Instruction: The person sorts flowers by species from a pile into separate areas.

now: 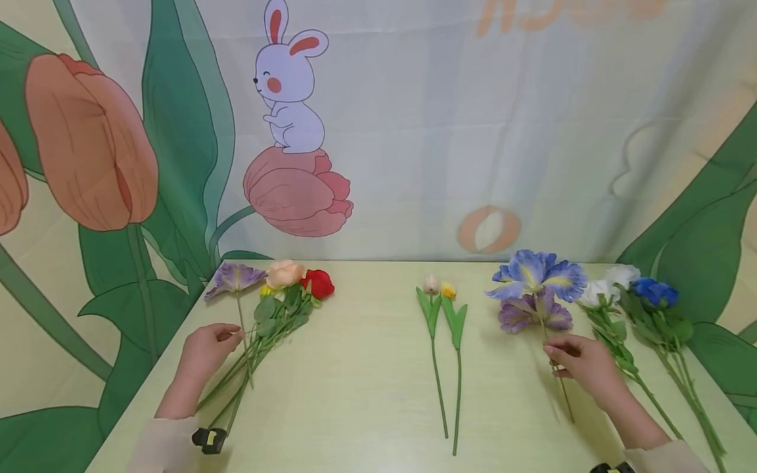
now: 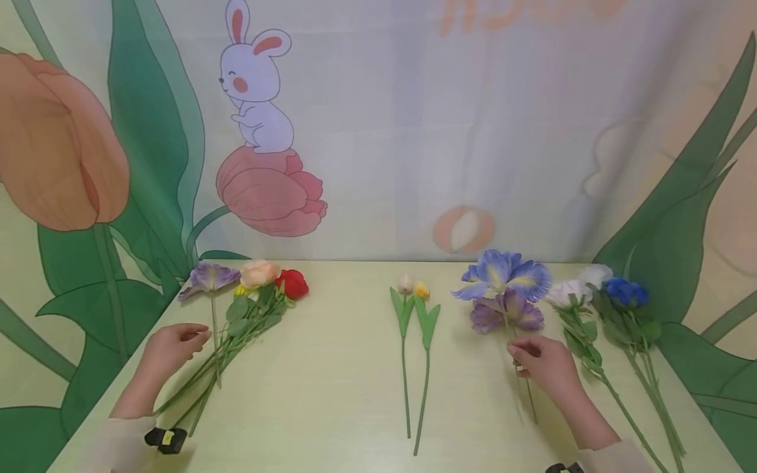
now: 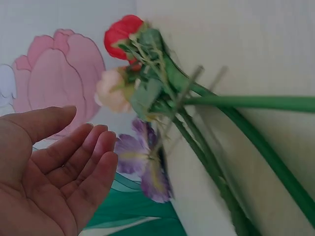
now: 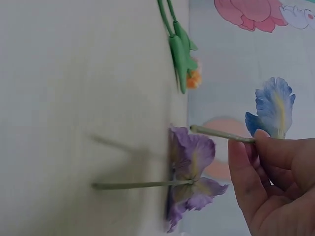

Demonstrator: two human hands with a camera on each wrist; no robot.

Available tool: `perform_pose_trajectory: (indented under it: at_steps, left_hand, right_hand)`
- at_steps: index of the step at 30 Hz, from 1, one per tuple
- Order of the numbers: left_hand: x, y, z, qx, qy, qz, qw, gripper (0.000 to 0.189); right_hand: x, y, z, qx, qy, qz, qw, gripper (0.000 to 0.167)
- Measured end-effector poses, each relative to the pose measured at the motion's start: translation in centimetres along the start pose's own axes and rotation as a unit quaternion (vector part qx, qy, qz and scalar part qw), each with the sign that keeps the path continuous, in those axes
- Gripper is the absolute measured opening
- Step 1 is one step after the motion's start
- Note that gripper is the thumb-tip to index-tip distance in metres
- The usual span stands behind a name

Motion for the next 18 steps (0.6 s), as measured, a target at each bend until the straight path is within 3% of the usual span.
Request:
perform_pose_trajectory:
  at_steps: [9,14,18]
  left_hand:
    - [-2.0,-4.0,-1.5,0.044,-0.035,0.065,0.9963,0.045]
    - [-3.1,-5.1,-2.5,0.054,-0.054,0.097,0.9924,0.042]
    - [-3.3,-5.9,-3.1,0.063,-0.051,0.122,0.9892,0.037]
  right_hand:
    - [0.3,2.4,-0.8,0.027,-0.028,-0.05,0.998,0.031]
    - [0.4,3.6,-1.6,0.053,-0.053,-0.065,0.995,0.029]
    - [0.3,3.8,-2.2,0.092,-0.064,-0.061,0.9918,0.026]
Point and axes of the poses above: each hand's wrist, its own x-axis away from the middle knuckle, its own z-axis out of the back of the hand, y = z × x, the point moved 9 cm from there along -x, towards the middle knuckle, and after that the axes turned 3 degrees about y, right-handed, at the moved point
